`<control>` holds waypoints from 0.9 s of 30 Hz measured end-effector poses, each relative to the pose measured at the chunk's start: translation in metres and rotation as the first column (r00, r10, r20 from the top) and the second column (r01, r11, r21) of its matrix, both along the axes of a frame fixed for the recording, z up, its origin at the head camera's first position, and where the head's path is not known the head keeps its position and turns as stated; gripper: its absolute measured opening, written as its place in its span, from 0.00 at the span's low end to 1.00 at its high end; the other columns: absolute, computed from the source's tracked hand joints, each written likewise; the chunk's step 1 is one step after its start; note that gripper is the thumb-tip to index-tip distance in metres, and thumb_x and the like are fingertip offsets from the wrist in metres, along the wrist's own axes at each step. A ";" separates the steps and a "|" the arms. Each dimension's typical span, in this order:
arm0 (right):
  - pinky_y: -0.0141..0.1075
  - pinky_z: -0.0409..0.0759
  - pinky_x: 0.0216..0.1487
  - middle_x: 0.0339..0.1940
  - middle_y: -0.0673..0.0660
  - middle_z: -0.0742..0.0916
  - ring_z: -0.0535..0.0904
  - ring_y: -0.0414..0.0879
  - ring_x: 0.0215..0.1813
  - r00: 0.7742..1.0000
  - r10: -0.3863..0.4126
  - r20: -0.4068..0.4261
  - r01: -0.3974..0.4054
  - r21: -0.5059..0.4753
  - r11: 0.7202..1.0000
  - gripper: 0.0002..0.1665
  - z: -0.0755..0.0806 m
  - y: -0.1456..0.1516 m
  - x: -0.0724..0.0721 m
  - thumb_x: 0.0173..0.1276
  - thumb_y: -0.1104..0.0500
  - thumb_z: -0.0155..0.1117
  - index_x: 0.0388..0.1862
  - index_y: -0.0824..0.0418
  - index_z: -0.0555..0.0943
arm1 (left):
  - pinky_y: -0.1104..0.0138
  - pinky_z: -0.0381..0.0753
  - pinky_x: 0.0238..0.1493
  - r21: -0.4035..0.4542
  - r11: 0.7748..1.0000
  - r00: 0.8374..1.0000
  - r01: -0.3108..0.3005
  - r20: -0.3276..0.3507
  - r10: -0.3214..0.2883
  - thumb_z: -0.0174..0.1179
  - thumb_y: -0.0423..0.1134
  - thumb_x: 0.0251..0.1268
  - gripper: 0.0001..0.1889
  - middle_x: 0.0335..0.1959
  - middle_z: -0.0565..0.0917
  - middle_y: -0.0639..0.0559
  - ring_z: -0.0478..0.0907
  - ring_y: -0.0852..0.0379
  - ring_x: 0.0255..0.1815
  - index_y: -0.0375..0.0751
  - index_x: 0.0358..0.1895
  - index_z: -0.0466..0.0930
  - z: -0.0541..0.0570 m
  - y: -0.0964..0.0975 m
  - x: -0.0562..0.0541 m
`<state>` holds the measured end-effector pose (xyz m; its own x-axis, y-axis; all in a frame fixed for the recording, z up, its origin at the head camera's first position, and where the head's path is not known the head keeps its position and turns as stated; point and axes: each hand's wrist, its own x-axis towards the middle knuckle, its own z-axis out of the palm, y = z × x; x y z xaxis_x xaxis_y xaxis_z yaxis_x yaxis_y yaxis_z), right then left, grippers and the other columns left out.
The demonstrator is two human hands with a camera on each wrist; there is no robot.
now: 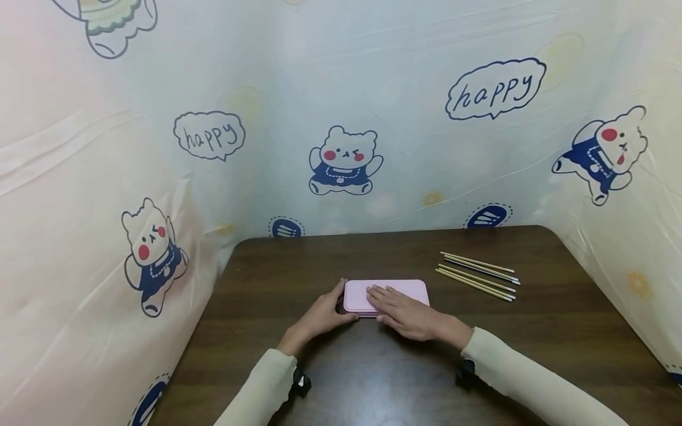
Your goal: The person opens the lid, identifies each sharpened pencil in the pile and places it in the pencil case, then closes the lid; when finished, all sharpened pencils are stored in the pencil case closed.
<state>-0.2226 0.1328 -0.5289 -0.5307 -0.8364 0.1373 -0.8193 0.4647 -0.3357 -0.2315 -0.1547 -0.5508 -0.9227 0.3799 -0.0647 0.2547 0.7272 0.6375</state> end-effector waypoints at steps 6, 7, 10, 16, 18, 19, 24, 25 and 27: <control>0.58 0.57 0.86 0.88 0.62 0.63 0.57 0.57 0.89 1.000 0.000 -0.022 0.000 -0.009 1.000 0.35 -0.003 0.000 0.000 0.88 0.52 0.49 0.86 0.65 0.60 | 0.45 0.71 0.79 -0.003 1.000 1.000 0.002 0.002 -0.002 0.72 0.57 0.69 0.55 0.85 0.64 0.38 0.69 0.40 0.82 0.38 0.87 0.49 0.000 0.000 0.000; 0.58 0.57 0.86 0.88 0.62 0.64 0.58 0.57 0.89 1.000 0.001 -0.027 -0.001 -0.009 1.000 0.35 -0.003 0.000 0.000 0.88 0.52 0.49 0.86 0.65 0.60 | 0.45 0.71 0.79 -0.003 1.000 1.000 0.002 0.003 -0.002 0.72 0.57 0.69 0.55 0.85 0.64 0.38 0.69 0.40 0.82 0.38 0.87 0.49 0.001 0.000 0.000; 0.59 0.59 0.85 0.87 0.63 0.64 0.59 0.58 0.88 0.999 0.002 -0.051 -0.003 -0.009 1.000 0.34 -0.006 0.000 -0.001 0.89 0.52 0.47 0.85 0.65 0.61 | 0.45 0.71 0.79 -0.010 1.000 1.000 0.004 0.000 -0.004 0.72 0.58 0.69 0.55 0.84 0.64 0.38 0.68 0.40 0.82 0.39 0.87 0.49 0.001 0.000 0.000; 0.61 0.60 0.84 0.87 0.64 0.65 0.60 0.59 0.88 0.997 0.021 -0.070 -0.022 -0.016 1.000 0.34 -0.008 0.002 -0.001 0.89 0.52 0.48 0.85 0.66 0.61 | 0.45 0.71 0.79 -0.004 1.000 1.000 0.017 -0.001 -0.017 0.72 0.57 0.69 0.55 0.84 0.64 0.38 0.69 0.40 0.82 0.38 0.87 0.49 0.001 0.001 0.001; 0.61 0.59 0.84 0.88 0.63 0.64 0.59 0.59 0.88 0.997 0.029 -0.076 -0.030 -0.004 1.000 0.35 -0.010 0.002 -0.002 0.89 0.51 0.48 0.86 0.65 0.60 | 0.45 0.70 0.79 -0.006 1.000 1.000 0.021 0.002 -0.021 0.72 0.57 0.68 0.55 0.85 0.64 0.38 0.69 0.41 0.82 0.38 0.87 0.49 0.001 0.000 0.001; 0.60 0.59 0.85 0.88 0.63 0.64 0.58 0.58 0.88 0.996 0.033 -0.080 -0.033 0.004 0.999 0.35 -0.011 0.002 -0.002 0.89 0.51 0.48 0.86 0.65 0.59 | 0.45 0.70 0.79 -0.008 1.000 1.000 0.023 0.001 -0.023 0.73 0.57 0.68 0.55 0.85 0.64 0.39 0.68 0.41 0.82 0.38 0.87 0.49 0.001 0.000 0.001; 0.58 0.58 0.86 0.88 0.63 0.62 0.56 0.57 0.89 0.988 0.057 -0.141 -0.052 0.039 0.998 0.36 -0.012 0.003 -0.005 0.89 0.49 0.47 0.87 0.65 0.58 | 0.46 0.70 0.80 -0.014 1.000 1.000 0.020 -0.018 -0.020 0.74 0.56 0.67 0.56 0.84 0.64 0.38 0.69 0.40 0.82 0.36 0.87 0.49 0.001 0.000 -0.001; 0.58 0.59 0.86 0.88 0.63 0.62 0.57 0.57 0.89 0.988 0.059 -0.145 -0.054 0.039 0.998 0.36 -0.012 0.003 -0.006 0.89 0.49 0.47 0.87 0.65 0.58 | 0.46 0.70 0.80 -0.019 1.000 1.000 0.021 -0.022 -0.022 0.74 0.56 0.68 0.55 0.84 0.64 0.37 0.69 0.40 0.82 0.36 0.87 0.49 0.001 0.000 -0.001; 0.59 0.59 0.85 0.88 0.63 0.63 0.57 0.59 0.88 0.987 0.070 -0.147 -0.064 0.040 0.997 0.36 -0.012 0.005 -0.006 0.88 0.50 0.48 0.86 0.66 0.58 | 0.46 0.70 0.80 -0.024 0.999 1.000 0.023 -0.019 -0.023 0.73 0.55 0.68 0.55 0.84 0.64 0.37 0.69 0.40 0.82 0.36 0.87 0.50 0.002 0.001 0.000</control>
